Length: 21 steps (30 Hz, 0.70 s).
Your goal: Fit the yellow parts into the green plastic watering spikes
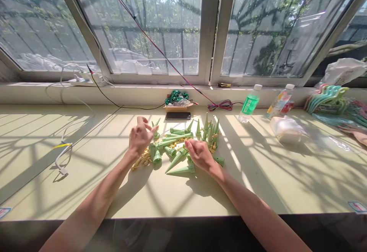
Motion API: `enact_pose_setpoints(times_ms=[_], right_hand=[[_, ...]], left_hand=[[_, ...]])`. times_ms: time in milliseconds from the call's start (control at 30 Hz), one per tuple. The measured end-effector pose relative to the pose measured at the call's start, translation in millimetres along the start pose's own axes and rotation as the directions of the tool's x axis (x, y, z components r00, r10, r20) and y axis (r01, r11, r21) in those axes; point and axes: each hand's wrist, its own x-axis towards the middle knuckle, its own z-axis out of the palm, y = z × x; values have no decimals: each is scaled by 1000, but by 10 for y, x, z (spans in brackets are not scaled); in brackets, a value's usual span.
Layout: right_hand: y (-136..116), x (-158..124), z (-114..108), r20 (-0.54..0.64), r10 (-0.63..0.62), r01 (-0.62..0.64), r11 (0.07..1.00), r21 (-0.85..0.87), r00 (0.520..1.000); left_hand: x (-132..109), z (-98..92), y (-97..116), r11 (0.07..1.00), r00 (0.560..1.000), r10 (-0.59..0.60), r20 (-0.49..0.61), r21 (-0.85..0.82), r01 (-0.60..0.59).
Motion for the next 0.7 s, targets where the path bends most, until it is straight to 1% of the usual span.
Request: enact_pose_setpoints(times_ms=[67, 100, 167, 267, 400, 467, 567, 700], right_hand=[[7, -2, -1, -1, 2, -2, 1000, -4, 1000], [8, -3, -3, -2, 3, -3, 1000, -8, 1000], [5, -6, -8, -6, 3, -3, 1000, -19, 1000], [-17, -8, -17, -13, -7, 6, 999, -44, 1000], [-39, -12, -21, -14, -26, 25, 997, -75, 1000], [-32, -15, -15, -19, -34, 32, 996, -81, 999], [-8, -20, 1, -52, -46, 41, 996, -85, 998], [-2, -27, 13, -71, -77, 71, 994, -80, 994]], left_hand=[[-37, 27, 37, 994, 996, 60, -60, -85, -65], [-62, 50, 57, 985, 994, 82, -71, -145, -92], [-123, 109, 101, 950, 990, 135, -27, -282, -137], [-226, 211, 171, 904, 974, 222, 53, -386, -185], [-346, 316, 253, 813, 941, 329, 83, -531, -237], [-391, 339, 287, 764, 924, 368, 105, -601, -236], [-436, 339, 334, 711, 910, 392, 135, -673, -206], [-459, 317, 370, 660, 916, 366, 165, -739, -131]])
